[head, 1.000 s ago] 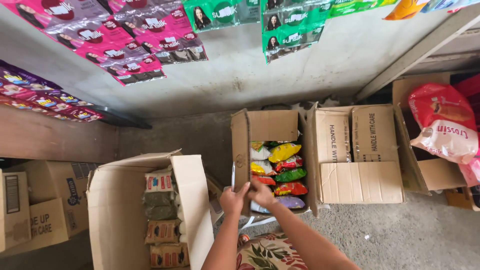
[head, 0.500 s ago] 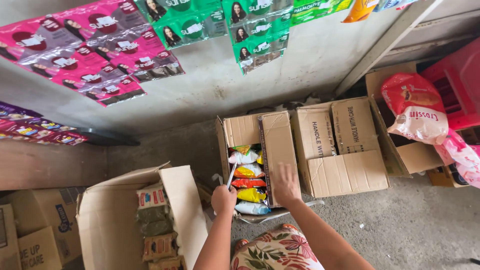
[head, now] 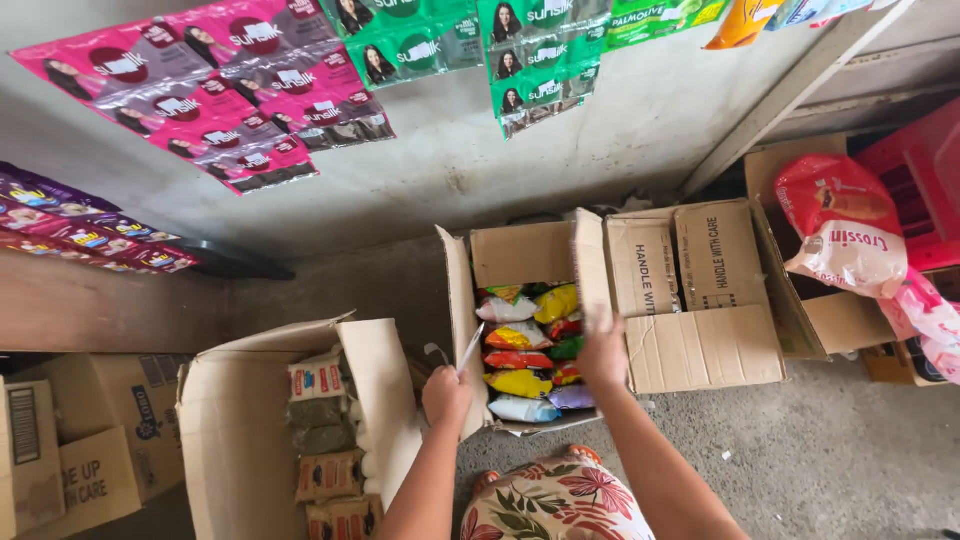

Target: The person opens a cardboard box of snack packets, measures the box with a tape measure and writes with a pen, then takes snack packets out of the box one at a time and stacks them on the table next to other snack packs.

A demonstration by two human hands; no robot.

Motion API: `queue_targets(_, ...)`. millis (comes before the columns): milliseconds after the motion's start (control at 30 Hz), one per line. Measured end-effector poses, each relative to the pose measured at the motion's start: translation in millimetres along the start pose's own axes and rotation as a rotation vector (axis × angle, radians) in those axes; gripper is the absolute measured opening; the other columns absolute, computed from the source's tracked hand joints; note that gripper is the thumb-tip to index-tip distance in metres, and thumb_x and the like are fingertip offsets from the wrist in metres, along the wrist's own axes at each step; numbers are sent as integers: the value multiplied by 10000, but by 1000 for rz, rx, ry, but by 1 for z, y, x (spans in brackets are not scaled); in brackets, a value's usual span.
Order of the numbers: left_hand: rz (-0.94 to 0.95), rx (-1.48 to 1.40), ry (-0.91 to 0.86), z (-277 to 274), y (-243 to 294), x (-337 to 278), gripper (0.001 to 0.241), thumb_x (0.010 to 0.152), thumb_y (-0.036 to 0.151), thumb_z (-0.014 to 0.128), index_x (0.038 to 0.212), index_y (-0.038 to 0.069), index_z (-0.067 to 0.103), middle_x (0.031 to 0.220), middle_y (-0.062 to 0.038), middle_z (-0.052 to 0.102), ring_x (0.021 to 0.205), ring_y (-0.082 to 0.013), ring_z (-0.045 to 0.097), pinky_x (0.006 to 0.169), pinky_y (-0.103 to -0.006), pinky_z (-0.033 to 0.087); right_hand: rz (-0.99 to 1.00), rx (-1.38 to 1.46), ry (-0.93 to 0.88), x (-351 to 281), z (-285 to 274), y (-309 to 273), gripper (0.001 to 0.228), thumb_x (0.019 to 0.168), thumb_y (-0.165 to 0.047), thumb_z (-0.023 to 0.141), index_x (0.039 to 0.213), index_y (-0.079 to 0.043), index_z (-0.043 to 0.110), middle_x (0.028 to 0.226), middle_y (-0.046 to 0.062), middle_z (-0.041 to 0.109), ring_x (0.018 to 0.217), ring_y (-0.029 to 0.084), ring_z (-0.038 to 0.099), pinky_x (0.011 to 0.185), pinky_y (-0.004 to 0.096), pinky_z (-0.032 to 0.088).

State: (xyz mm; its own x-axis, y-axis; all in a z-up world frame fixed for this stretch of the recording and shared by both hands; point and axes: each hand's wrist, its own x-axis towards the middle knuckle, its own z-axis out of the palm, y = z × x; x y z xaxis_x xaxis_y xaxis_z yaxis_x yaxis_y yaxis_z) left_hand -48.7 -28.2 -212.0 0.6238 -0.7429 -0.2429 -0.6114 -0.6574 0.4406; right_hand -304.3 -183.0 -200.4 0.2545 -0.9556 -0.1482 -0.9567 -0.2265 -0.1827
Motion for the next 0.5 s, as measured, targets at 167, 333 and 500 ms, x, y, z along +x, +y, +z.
queue_targets(167, 134, -105, 27, -25, 41, -30, 297, 887, 322, 688, 794, 40, 708, 872, -174, 690, 824, -415, 669, 737, -535, 531, 335, 89, -11, 8, 7, 99, 178, 916, -224, 624, 1036, -114, 697, 1051, 194, 717, 971, 410, 701, 844, 513, 570)
queue_targets(333, 207, -184, 89, -114, 72, -48, 259, 881, 284, 652, 780, 50, 700, 852, -171, 677, 809, -414, 659, 729, -534, 520, 178, 247, 110, -38, -91, 121, 210, 829, -254, 679, 893, -54, 695, 875, 253, 708, 870, 476, 676, 784, 563, 539)
queue_targets(500, 375, -157, 17, -232, 98, -101, 305, 874, 296, 643, 733, 28, 671, 814, -189, 655, 792, -424, 643, 710, -530, 501, 311, 451, 80, -137, -213, 116, 268, 813, -286, 741, 965, -66, 726, 871, 225, 731, 853, 407, 717, 770, 489, 563)
